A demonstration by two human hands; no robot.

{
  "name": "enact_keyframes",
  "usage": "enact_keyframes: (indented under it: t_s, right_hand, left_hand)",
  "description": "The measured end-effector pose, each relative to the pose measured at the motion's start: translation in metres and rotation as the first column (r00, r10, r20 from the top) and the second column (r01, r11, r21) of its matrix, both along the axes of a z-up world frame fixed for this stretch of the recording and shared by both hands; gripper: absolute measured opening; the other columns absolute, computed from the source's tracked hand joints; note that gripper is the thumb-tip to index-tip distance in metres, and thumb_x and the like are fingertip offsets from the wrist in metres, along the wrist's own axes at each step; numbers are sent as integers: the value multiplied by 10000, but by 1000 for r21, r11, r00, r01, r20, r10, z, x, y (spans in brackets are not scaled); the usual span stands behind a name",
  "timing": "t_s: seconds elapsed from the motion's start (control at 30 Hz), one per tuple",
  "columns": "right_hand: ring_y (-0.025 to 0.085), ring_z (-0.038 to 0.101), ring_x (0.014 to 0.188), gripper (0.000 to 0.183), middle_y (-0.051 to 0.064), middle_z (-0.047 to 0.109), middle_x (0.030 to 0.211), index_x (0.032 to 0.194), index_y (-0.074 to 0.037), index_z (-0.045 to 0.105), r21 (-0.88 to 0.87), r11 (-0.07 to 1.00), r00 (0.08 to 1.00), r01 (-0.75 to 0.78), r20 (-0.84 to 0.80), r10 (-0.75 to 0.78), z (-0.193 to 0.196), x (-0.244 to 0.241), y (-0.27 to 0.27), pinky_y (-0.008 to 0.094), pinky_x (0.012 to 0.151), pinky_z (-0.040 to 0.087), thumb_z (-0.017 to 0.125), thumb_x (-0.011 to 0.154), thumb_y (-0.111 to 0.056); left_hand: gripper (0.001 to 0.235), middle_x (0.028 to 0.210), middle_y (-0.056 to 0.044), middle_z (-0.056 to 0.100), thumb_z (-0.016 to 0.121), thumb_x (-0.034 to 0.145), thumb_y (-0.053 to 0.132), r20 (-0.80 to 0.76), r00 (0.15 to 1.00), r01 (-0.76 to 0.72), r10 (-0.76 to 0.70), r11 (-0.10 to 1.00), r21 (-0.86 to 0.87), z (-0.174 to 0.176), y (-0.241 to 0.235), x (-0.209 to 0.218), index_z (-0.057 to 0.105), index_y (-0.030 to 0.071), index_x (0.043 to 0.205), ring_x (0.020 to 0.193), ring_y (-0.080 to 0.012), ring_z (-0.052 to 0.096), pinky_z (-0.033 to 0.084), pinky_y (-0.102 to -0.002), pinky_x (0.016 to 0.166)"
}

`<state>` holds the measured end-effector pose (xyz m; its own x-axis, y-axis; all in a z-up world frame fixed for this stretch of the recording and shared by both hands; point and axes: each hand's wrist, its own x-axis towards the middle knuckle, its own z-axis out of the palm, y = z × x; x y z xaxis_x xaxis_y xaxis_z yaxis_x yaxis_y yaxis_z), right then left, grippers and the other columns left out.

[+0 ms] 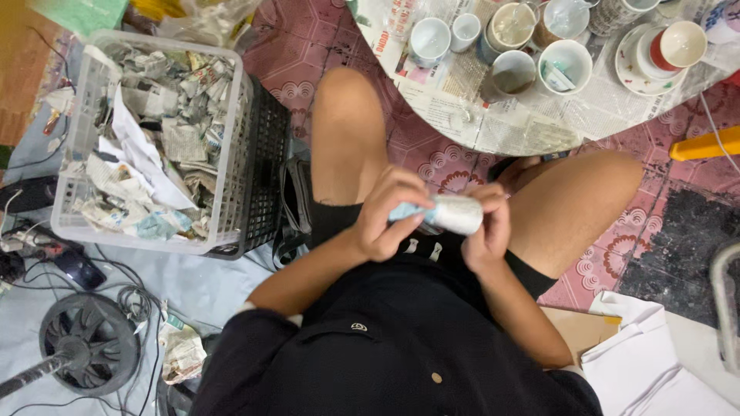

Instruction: The person sits on the floor and wraps small ceramic cups and saucers with newspaper sheets. They fold the paper around each item and place the wrapped bundles onto a nearby table. The process is repeated for multiple items.

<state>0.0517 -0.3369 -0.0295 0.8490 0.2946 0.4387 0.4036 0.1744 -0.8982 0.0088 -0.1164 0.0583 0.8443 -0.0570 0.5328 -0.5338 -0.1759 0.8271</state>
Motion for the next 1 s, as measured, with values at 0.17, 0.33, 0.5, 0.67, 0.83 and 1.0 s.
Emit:
enact_keyframes:
  t_s: [0.17,0.33,0.5,0.67,0.83,1.0]
  right_hand:
    - [266,561,1162,386,126,536,1218,1192,-68,472,327,941,973,84,-229,-8,55,60,-1,441,1110,462,442,1102,-443]
    - [238,532,1032,440,181,549,1106,1198,-32,454,217,904,929,369,-84,-360,53,108,18,381,1005,430,460,1159,-470]
    - [220,555,1002,430,161,550,1077,1130,-64,398,295,831,820,472,200,-537,21,141,30,354,942,466,483,1119,-485]
    - [233,538,1054,451,180,536,1137,1180,-39,383,46,863,815,503,309,-491,3,150,14,376,1003,446,515,1097,-462]
    - [253,503,1085,351,179,482,1171,1156,-42,455,-156,760,757,631,335,-560,-2,141,12,368,990,426,576,1080,-363]
    - [287,523,1320,399,195,521,1388,1339,-11,463,21,888,860,459,240,-450,8,144,20,373,1147,415,539,1091,-313]
  left_hand:
    - [187,1147,-132,609,648,962,79,-32,997,66,-67,998,-21,20,-3,82,655,50,1147,1121,-284,603,469,-357,994]
    - [186,1112,-122,608,648,954,94,53,980,197,-193,978,-75,21,-40,149,647,58,1136,1098,-247,596,465,-342,1015]
    - [301,1132,-101,604,660,991,208,35,907,341,-420,682,-647,-5,-68,192,573,41,1227,1082,-172,573,452,-329,1036]
    - [375,1202,-133,675,621,1045,278,-184,852,166,-490,587,-792,-48,-74,206,538,28,1312,1181,-223,633,502,-391,1091]
    - [242,1204,-173,680,627,1067,125,-223,719,77,-658,395,-915,-79,-75,217,543,6,1261,1214,-319,657,523,-481,1089]
    - [197,1159,-198,680,641,1102,132,-174,742,31,-648,292,-956,-87,-61,231,540,27,1233,1222,-366,673,542,-502,1081]
